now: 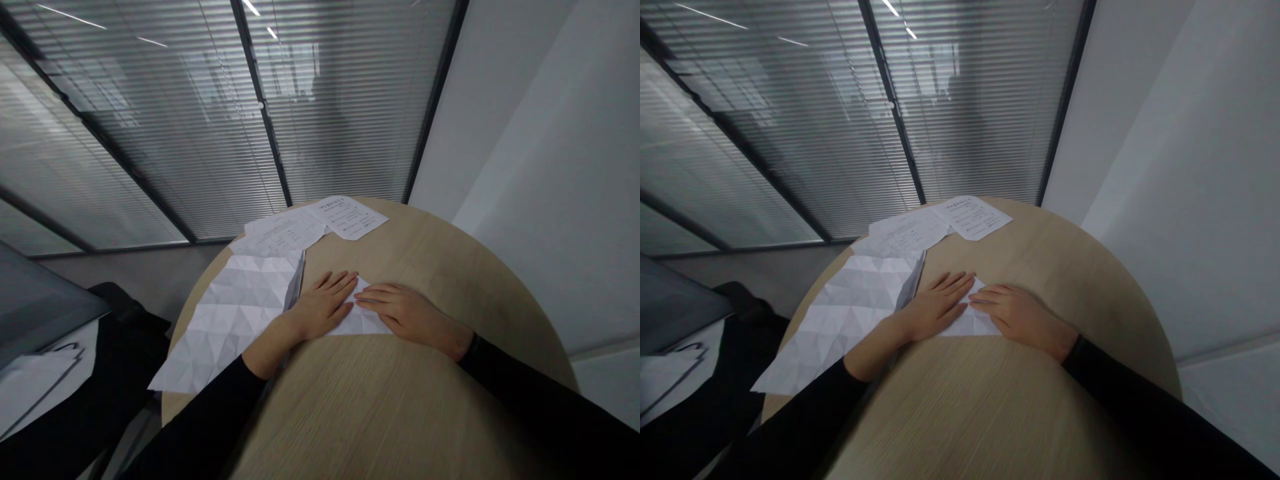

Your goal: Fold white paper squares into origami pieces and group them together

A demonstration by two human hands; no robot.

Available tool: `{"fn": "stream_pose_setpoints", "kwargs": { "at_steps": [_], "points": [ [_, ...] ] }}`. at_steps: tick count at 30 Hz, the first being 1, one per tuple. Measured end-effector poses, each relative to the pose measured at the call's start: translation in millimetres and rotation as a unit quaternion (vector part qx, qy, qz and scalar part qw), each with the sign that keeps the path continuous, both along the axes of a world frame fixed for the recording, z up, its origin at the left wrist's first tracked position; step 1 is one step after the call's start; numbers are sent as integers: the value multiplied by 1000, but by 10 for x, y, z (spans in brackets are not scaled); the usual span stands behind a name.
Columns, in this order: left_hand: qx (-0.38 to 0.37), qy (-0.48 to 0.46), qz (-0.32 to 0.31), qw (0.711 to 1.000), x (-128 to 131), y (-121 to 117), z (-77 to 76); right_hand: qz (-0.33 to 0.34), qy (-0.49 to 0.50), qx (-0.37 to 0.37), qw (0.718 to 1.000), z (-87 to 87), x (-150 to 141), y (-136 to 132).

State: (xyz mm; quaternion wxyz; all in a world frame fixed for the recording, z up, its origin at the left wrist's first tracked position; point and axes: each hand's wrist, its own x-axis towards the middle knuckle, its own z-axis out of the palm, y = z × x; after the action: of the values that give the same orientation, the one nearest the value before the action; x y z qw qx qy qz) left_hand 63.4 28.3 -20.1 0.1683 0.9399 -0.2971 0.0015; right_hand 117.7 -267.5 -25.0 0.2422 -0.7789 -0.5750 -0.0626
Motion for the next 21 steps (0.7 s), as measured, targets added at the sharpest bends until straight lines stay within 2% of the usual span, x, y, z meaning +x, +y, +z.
{"fn": "stream_pose_setpoints", "kwargs": {
  "at_steps": [5,9,15,21],
  "points": [
    [10,-1,-31,999,12,52,-31,1,9,0,1000,3,5,-24],
    [3,17,-29,999,40,102,14,3,8,-3,1000,-25,7,-47],
    [-50,57,-43,996,106,192,114,0,21,-6,1000,-44,14,-111],
    [-53,28,-55,997,101,144,136,-14,3,-10,1000,-16,27,-137]
  ]
}}
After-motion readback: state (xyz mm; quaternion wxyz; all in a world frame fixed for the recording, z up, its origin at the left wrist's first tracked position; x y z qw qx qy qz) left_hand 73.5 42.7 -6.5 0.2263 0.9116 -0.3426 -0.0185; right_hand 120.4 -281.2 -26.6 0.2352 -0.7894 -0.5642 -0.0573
